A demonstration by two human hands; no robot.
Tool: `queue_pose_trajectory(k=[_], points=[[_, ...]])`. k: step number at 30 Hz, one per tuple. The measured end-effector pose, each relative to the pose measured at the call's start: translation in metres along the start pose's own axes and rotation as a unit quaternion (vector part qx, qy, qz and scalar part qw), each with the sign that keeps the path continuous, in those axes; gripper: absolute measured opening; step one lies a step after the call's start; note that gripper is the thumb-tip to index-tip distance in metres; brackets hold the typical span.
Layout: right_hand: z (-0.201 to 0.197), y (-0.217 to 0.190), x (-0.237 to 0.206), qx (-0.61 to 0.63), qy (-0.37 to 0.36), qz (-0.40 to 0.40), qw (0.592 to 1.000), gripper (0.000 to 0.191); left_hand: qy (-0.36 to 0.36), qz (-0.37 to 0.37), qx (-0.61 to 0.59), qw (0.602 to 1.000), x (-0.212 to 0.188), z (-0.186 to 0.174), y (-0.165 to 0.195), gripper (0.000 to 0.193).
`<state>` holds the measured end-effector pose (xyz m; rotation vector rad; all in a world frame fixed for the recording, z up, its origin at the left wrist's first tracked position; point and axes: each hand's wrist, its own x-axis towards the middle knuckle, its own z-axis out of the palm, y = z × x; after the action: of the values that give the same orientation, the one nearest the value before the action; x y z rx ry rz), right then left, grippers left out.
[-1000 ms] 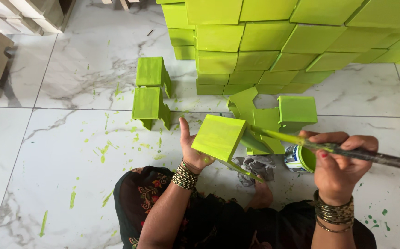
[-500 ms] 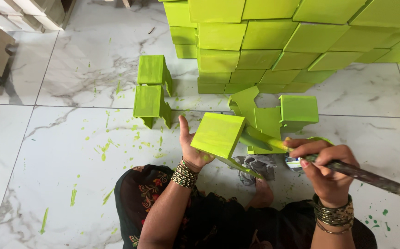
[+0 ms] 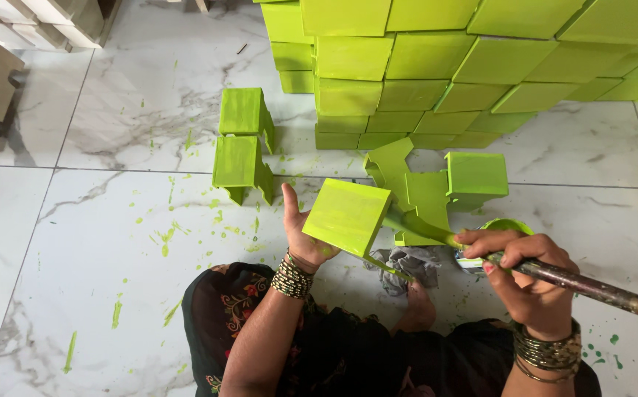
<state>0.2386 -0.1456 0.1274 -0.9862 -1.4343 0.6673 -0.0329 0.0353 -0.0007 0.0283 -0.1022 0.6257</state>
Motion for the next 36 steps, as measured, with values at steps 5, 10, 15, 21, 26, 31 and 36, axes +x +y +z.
queue_pose_trajectory(k=[5,10,15,21,26,31,36], points=[[-0.019,0.005,-0.002,-0.038,-0.027,0.041,0.998,0.030,-0.022,0.008,-0.011,1.000,-0.003,0.000,0.006,0.118],[-0.023,-0.002,0.001,0.053,0.077,-0.019,0.995,0.027,0.003,0.037,-0.007,0.999,-0.004,0.001,0.011,0.114],[0.001,0.009,0.008,0.118,0.196,0.028,0.973,0.031,0.019,0.027,-0.011,0.999,-0.002,0.002,0.009,0.114],[-0.007,0.028,0.001,0.036,0.176,0.063,0.982,0.027,0.015,0.034,-0.020,0.999,-0.004,0.003,0.012,0.114],[-0.015,0.032,0.001,-0.037,0.179,0.058,0.982,0.028,-0.007,0.035,-0.043,0.998,-0.006,0.002,0.016,0.114],[-0.004,0.015,0.009,0.103,0.241,0.022,0.965,0.028,-0.049,0.023,-0.040,0.998,-0.005,0.000,0.013,0.116],[0.023,0.019,0.015,0.139,0.257,0.045,0.955,0.028,0.018,0.028,-0.017,0.999,-0.002,0.001,0.005,0.114]])
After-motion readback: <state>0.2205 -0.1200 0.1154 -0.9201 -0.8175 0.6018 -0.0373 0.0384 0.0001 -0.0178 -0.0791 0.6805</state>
